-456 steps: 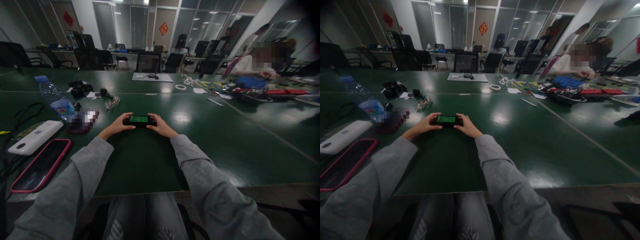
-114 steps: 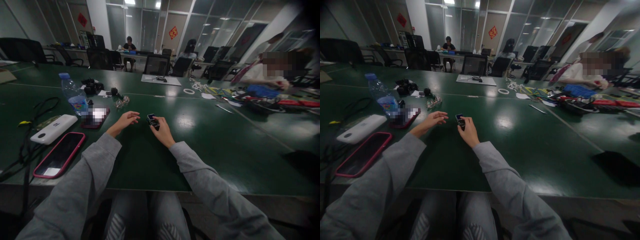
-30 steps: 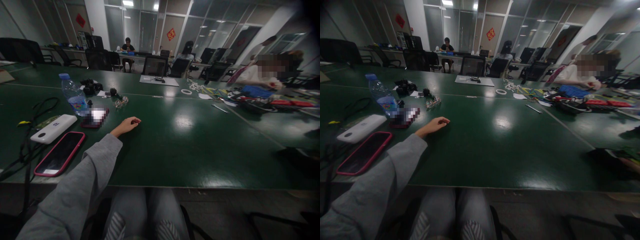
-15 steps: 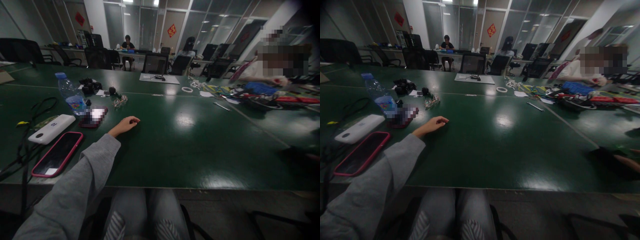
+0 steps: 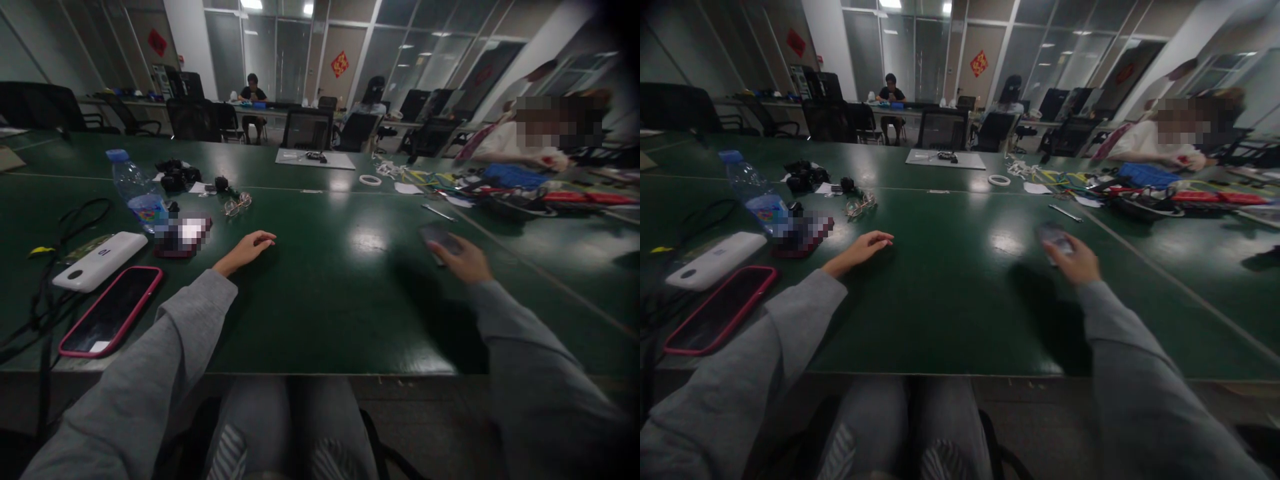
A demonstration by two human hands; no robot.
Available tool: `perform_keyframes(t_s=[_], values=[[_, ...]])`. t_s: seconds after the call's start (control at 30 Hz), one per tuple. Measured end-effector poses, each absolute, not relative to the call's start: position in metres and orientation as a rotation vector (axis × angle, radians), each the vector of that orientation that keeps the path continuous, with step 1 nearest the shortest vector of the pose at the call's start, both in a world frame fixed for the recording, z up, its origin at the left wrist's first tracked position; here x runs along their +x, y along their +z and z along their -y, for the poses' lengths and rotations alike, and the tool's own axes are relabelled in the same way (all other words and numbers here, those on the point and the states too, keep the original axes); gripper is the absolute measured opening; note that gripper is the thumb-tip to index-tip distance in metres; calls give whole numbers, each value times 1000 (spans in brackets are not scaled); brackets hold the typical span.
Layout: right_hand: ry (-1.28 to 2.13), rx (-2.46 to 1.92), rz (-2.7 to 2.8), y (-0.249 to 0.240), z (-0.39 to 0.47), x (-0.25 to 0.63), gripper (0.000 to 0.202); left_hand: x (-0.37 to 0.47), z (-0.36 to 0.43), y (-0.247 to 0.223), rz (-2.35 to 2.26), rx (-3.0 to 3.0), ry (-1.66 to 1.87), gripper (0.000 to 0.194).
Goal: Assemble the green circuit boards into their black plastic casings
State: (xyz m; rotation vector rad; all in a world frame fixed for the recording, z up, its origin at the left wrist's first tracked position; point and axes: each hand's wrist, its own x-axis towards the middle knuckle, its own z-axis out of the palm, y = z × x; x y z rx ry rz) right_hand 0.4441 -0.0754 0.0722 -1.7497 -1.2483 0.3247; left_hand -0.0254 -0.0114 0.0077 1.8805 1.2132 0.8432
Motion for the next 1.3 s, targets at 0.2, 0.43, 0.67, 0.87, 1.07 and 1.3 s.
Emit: perform_keyframes(t_s=[0.2, 0.43, 0.67, 0.87, 1.07, 1.3], values=[[1594, -1007, 995, 33, 48, 222, 48, -6, 32, 25, -1046, 1590, 876, 55], [2059, -762, 533, 25, 68, 177, 32, 2, 38, 27, -1010, 1486, 807, 60], [2052, -726, 618, 20, 63, 183, 34, -2, 35, 23, -903, 1437, 859, 63], [1809, -749, 1002, 15, 57, 184, 44, -2, 31, 18, -915, 1380, 950, 64], [1554, -815, 1171, 12, 48, 196, 51, -3, 31, 19, -965, 1304, 964, 70], [1589, -773, 1176, 7, 42, 203, 56, -4, 29, 19, -967, 1314, 948, 69]])
